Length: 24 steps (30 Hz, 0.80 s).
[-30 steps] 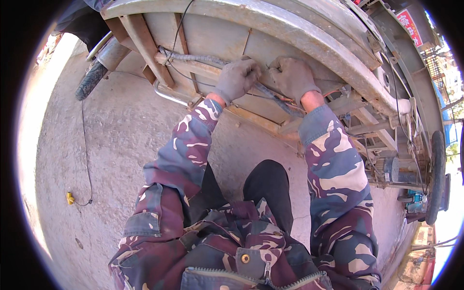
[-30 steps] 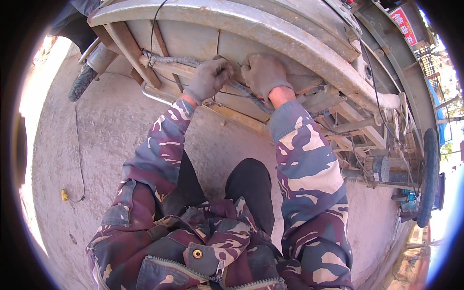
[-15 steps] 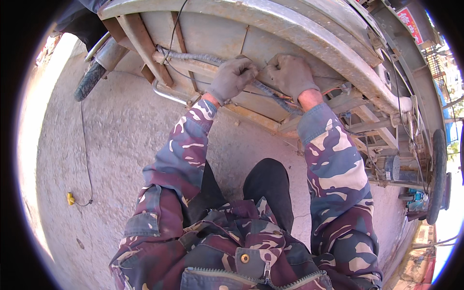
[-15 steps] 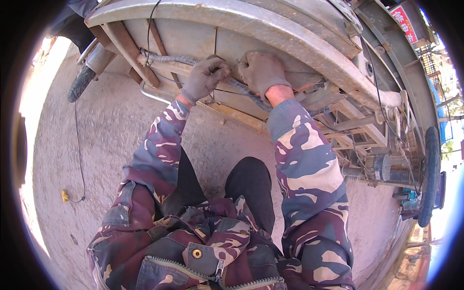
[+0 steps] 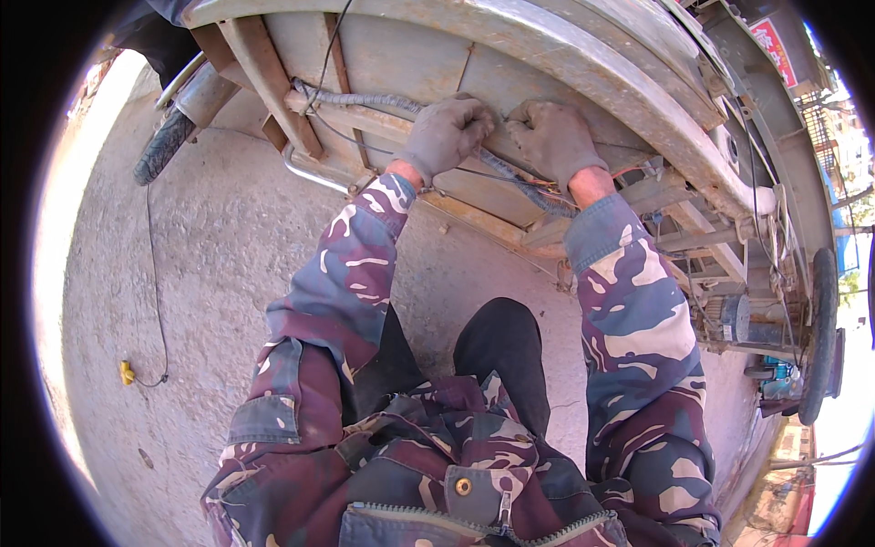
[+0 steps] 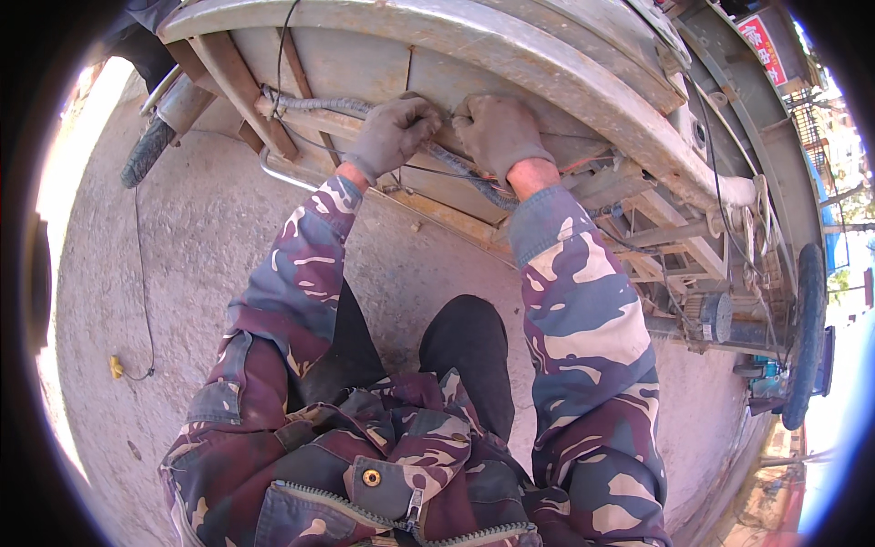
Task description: The person kneels under a vehicle and uses pliers to strip and cut wires. They then twist the wire ends together and wrap the connection with black electrical tape to insulate it.
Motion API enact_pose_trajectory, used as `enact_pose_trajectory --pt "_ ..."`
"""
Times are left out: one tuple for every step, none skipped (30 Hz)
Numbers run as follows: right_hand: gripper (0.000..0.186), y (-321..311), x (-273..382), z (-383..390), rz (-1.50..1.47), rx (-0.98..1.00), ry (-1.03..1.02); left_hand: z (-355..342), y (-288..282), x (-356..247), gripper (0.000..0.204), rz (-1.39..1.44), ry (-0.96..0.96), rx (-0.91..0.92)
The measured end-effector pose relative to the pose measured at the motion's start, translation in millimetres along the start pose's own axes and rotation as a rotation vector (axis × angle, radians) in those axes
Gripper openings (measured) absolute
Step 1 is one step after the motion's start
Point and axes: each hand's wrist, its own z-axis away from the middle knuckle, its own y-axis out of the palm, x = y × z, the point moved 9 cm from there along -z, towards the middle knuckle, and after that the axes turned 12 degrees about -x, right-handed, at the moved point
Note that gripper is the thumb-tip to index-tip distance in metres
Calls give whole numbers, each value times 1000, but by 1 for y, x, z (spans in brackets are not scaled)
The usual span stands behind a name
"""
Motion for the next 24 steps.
enact_pose_trajectory --pt "31 0 1 0 18 8 -6 0 1 1 10 -10 -1 6" --pt "31 -2 2 0 17 -8 -11 0 1 2 10 -7 -11 7" --pt "31 -3 3 1 15 -23 -14 0 1 3 10 -4 -22 8" --pt "31 -3 4 2 18 -31 -10 0 1 3 10 -1 -32 10" --pt "31 -5 5 2 22 -53 -21 -1 1 2 10 -10 -20 7" --pt "31 -6 6 4 29 -68 -23 -2 2 1 9 -18 -8 4" --pt "31 -6 5 4 40 -77 -18 -3 1 -1 9 -20 16 -6" --pt "31 -6 5 5 40 -85 -23 -4 4 0 9 -35 14 6" --pt "31 -6 5 5 44 -87 -21 -5 5 0 10 -44 22 11" --pt "31 -6 4 5 42 -97 -29 -6 7 -1 11 -48 34 10" --pt "32 -5 2 5 44 -97 -25 -6 11 8 12 -8 -67 40" --pt "32 -5 2 4 41 -106 -33 -5 15 16 13 34 -164 62" --pt "33 -5 1 4 36 -114 -40 -3 21 25 15 82 -279 96" --pt "34 -4 0 3 35 -117 -42 -4 21 24 15 89 -263 92" --pt "34 -3 -1 3 35 -122 -43 -5 22 25 16 103 -263 99" --pt "34 -1 -2 3 36 -116 -34 -5 22 26 17 116 -265 105" --pt "34 -1 -3 3 33 -122 -36 -4 23 29 18 166 -310 123" --pt "34 0 -5 2 32 -114 -27 -3 25 32 19 216 -359 142" --pt "34 1 -5 3 31 -107 -18 -1 25 36 21 249 -430 156" --pt "34 1 -6 3 30 -102 -13 -2 26 34 23 315 -428 157" --pt "33 1 -7 3 30 -99 -8 -2 26 33 25 364 -447 154" --pt "33 1 -6 3 27 -101 -10 -2 26 32 27 419 -463 158" --pt "33 1 -6 3 34 -91 -7 -2 26 31 28 438 -474 162" --pt "33 1 -6 2 37 -86 -9 -2 26 30 30 463 -484 173"
